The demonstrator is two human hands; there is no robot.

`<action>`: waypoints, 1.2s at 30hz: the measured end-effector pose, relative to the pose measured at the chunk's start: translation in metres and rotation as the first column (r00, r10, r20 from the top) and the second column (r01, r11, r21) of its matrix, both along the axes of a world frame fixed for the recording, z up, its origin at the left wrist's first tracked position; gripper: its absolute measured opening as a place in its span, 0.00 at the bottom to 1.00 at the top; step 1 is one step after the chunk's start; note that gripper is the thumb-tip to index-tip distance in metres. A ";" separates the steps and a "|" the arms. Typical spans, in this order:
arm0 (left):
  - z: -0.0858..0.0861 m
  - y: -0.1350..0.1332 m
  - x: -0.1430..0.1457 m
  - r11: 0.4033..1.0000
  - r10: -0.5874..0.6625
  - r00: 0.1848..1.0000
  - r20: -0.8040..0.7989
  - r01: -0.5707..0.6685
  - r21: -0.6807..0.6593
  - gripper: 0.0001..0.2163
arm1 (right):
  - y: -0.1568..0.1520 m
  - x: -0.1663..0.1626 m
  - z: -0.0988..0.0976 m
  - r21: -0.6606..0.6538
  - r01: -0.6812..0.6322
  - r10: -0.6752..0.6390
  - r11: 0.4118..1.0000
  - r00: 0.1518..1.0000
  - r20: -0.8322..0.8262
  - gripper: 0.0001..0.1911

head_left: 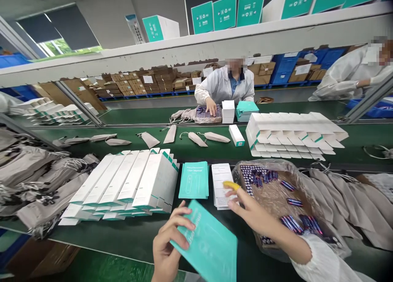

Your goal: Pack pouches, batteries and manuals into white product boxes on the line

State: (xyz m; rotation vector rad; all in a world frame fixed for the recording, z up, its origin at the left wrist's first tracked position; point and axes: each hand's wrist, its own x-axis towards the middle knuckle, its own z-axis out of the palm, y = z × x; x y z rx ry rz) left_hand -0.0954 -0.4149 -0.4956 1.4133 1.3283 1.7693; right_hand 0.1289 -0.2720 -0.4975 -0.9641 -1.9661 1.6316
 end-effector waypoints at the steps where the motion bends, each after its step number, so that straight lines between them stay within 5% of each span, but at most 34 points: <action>1: 0.000 -0.001 0.006 0.999 -0.034 0.993 0.114 0.038 -0.029 0.12 | -0.007 0.002 -0.001 -0.131 -0.096 0.085 0.987 0.993 -0.085 0.27; 3: -0.001 0.003 0.019 0.992 -0.031 0.954 0.299 0.065 -0.104 0.14 | -0.020 0.003 -0.002 -0.349 -0.308 0.226 0.885 0.940 -0.257 0.30; 5: -0.005 0.010 0.033 0.980 0.068 0.865 0.496 0.034 -0.194 0.08 | -0.032 0.001 -0.005 -0.451 -0.340 0.186 0.825 0.918 -0.351 0.34; 8: -0.015 0.019 0.056 0.934 0.190 0.581 0.792 0.142 -0.328 0.23 | -0.045 -0.002 -0.015 -0.457 -0.072 -0.101 0.887 0.934 -0.342 0.33; 11: -0.027 0.020 0.074 0.801 0.322 0.386 0.864 0.375 -0.467 0.30 | -0.048 0.001 -0.025 -0.215 0.137 -0.170 0.967 0.975 -0.144 0.25; 13: -0.032 0.019 0.080 0.720 0.422 0.390 0.819 0.405 -0.564 0.31 | -0.043 0.005 -0.030 0.109 0.146 -0.153 0.983 0.986 0.060 0.16; 14: -0.034 0.018 0.079 0.699 0.457 0.399 0.795 0.391 -0.598 0.32 | -0.038 0.007 -0.031 0.295 0.132 -0.180 0.946 0.974 0.140 0.13; 16: -0.037 0.018 0.074 0.682 0.502 0.418 0.757 0.348 -0.644 0.33 | -0.023 0.008 -0.034 0.636 0.050 -0.260 0.770 0.935 0.242 0.13; 18: -0.037 0.017 0.064 0.653 0.543 0.444 0.712 0.310 -0.691 0.33 | -0.008 0.005 -0.039 0.830 -0.110 -0.305 0.547 0.897 0.321 0.14; 21: -0.036 0.012 0.052 0.613 0.581 0.466 0.667 0.288 -0.736 0.34 | 0.008 0.000 -0.047 0.870 -0.294 -0.291 0.396 0.858 0.423 0.12; 32: -0.027 -0.002 0.059 0.578 0.578 0.482 0.658 0.327 -0.747 0.32 | 0.017 0.003 -0.062 0.897 -0.360 -0.177 0.256 0.895 0.409 0.08; 36: -0.025 0.001 0.055 0.583 0.577 0.460 0.675 0.347 -0.734 0.33 | 0.018 0.008 -0.060 0.907 -0.339 -0.090 0.250 0.924 0.371 0.10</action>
